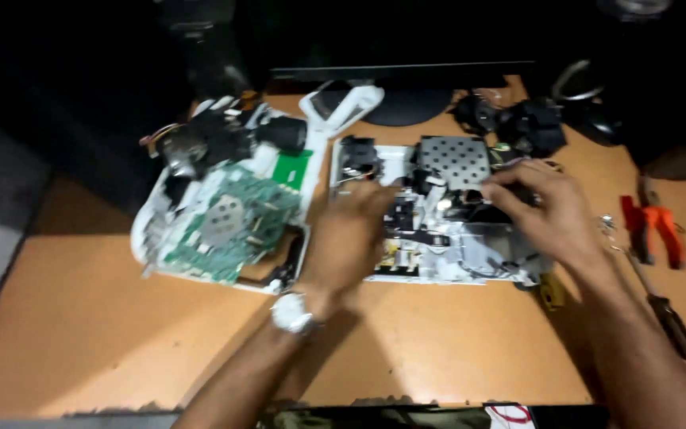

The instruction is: Installing and connecting internal components like fans and speakers in an electronic device using a screwdriver.

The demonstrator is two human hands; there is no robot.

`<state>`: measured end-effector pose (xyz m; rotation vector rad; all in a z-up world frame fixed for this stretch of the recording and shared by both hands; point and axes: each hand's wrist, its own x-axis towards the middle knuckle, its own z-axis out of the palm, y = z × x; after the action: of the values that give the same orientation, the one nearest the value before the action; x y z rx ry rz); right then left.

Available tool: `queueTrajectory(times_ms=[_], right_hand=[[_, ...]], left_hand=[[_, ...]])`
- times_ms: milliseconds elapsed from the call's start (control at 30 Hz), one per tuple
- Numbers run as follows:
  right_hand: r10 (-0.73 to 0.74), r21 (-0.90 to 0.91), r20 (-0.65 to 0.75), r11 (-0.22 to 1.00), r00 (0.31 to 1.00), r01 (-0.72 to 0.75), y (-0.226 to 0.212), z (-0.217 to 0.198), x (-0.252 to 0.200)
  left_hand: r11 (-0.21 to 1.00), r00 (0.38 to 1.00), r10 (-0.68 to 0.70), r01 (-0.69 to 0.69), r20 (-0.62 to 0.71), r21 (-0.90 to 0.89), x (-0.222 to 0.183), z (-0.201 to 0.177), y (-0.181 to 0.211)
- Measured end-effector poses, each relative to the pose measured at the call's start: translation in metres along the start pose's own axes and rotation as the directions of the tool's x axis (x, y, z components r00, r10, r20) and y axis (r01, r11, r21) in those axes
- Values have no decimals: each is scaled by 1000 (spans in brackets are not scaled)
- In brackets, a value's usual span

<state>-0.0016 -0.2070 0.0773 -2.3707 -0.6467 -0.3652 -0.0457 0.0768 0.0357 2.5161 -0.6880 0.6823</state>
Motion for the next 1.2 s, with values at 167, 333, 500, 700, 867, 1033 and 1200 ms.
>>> queueTrajectory(times_ms=[167,333,500,700,867,1033,1200], right_hand=[[138,129,-124,984,983,-122,-8,20,0],[-33,102,-271,993,962,63,-38,35,-10],[-136,20,-286,989,949,148,-44,47,-23],[-125,-4,-270,992,955,129,-26,52,-29],[-188,-19,-366,981,911,195,-30,44,-28],[-210,-52,-412,977,887,207,-16,37,-25],[-183,-39,-403,982,897,183,-4,39,-23]], left_hand=[[983,972,-104,69,-211,-168,-8,-32,-19],[987,923,-141,105,-359,-119,-11,-64,-50],[952,927,-167,240,-336,190,6,-91,-100],[851,748,-507,355,428,387,72,-135,-134],[829,627,-497,139,599,542,112,-103,-142],[796,570,-413,-153,710,586,132,-67,-169],[771,416,-543,-99,730,630,137,-71,-147]])
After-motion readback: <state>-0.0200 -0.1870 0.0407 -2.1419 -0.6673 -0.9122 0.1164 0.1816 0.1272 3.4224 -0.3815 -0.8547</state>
